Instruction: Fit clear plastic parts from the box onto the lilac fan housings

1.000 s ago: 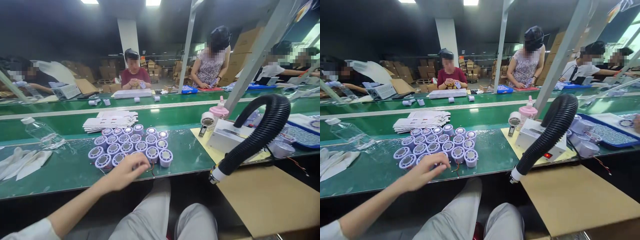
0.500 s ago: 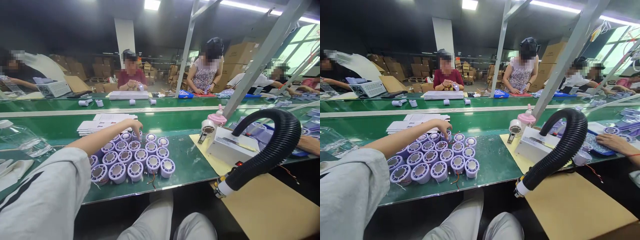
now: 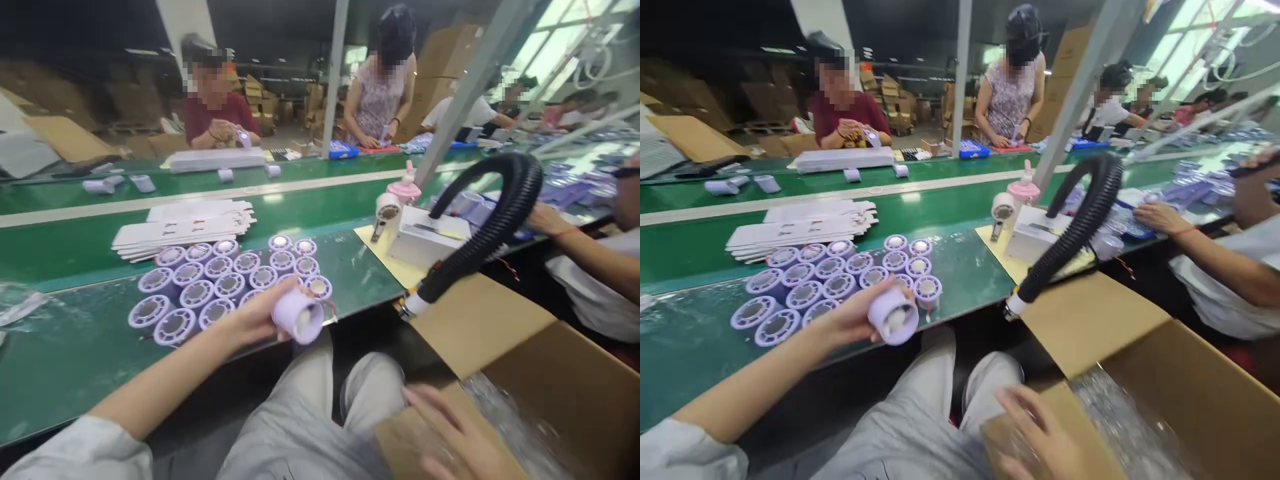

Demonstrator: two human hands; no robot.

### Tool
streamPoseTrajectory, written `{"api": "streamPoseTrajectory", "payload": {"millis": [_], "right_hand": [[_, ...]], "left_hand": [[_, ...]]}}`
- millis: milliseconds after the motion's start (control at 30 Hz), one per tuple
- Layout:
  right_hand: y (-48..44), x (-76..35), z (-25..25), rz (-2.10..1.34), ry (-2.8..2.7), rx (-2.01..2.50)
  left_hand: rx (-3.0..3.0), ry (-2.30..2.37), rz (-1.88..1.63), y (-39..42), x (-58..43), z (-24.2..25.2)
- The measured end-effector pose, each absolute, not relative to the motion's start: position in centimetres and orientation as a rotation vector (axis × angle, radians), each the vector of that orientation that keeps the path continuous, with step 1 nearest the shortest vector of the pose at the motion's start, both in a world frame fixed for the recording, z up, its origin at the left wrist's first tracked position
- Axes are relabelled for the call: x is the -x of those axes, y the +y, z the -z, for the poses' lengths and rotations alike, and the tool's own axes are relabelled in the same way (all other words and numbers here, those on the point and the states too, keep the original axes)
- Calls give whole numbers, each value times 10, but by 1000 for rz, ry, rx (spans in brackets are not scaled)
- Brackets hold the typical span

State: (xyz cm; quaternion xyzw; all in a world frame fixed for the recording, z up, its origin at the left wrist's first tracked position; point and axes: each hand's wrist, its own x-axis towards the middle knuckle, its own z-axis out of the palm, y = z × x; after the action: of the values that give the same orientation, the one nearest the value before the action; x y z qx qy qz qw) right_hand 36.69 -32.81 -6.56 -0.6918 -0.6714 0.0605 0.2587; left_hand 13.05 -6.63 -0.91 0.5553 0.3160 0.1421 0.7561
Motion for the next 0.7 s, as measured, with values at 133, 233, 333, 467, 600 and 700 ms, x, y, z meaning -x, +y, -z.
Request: {"api": "streamPoseTrajectory", "payload": {"millis": [133,233,333,467,600,700], "right_hand": [[-310,-326,46,107,-1978,1769],[-300,-318,37,85,-1950,1896],[-304,-320,38,-365,-1839,1851],[-314,-318,44,-682,-1451,1714],[-315,-313,54,-546,-1306,1745],[-316,-311,64,-406,-1412,1773]], "left_hand": [[-1255,480,49,-136,-153,37],[-1603,355,46,-149,-160,40],[-1886,330,-131,-151,-162,44],[-1854,362,-285,-159,-163,63],[-1873,296,-405,-166,-165,83],[-1866,308,-443,-167,-164,91]]}}
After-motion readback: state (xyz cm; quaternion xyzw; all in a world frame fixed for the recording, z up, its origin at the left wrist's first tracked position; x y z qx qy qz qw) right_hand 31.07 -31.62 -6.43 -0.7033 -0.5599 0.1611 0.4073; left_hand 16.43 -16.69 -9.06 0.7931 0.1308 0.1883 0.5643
